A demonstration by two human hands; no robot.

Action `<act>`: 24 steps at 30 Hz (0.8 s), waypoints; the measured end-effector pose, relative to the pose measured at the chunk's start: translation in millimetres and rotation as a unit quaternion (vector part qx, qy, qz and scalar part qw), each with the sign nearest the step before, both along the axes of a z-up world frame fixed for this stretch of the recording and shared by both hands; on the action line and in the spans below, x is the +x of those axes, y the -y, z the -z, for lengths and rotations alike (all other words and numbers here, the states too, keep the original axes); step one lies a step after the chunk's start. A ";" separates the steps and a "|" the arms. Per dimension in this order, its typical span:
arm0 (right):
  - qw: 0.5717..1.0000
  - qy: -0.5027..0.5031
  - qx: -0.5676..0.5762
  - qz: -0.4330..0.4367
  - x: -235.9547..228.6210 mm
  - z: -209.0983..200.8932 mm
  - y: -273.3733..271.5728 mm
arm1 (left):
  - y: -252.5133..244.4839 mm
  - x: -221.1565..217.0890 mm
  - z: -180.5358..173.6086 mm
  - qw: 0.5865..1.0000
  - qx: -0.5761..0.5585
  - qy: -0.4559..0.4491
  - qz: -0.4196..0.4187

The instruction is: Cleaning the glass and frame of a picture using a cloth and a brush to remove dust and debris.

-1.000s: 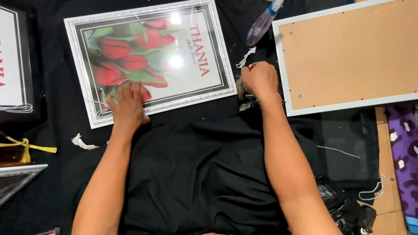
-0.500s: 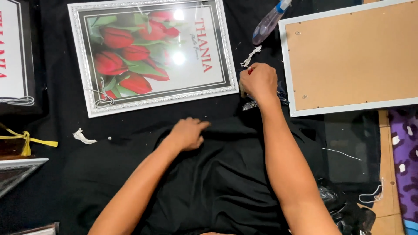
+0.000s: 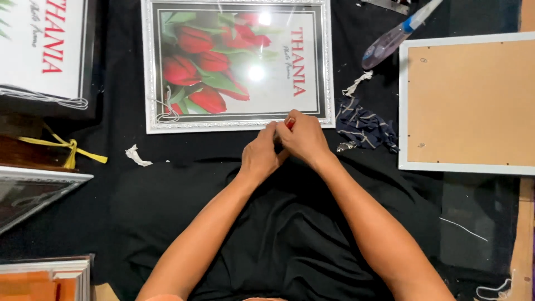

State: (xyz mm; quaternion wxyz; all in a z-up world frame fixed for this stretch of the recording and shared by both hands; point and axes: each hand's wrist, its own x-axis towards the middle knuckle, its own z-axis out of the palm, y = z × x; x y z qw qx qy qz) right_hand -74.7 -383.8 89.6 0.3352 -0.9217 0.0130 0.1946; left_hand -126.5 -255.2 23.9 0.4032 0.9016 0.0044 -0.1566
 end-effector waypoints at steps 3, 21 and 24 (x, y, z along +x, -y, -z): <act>0.998 -0.015 0.030 -0.054 0.9 -21.9 0.9 | 3.8 1.1 1.7 0.997 0.001 0.067 -0.031; 0.996 -0.066 -0.024 0.062 56.5 64.6 102.4 | 55.5 39.8 58.2 0.973 -0.139 0.010 -0.186; 0.993 -0.053 -0.099 0.027 68.6 58.9 106.9 | -10.7 43.9 46.8 0.987 -0.029 -0.009 -0.156</act>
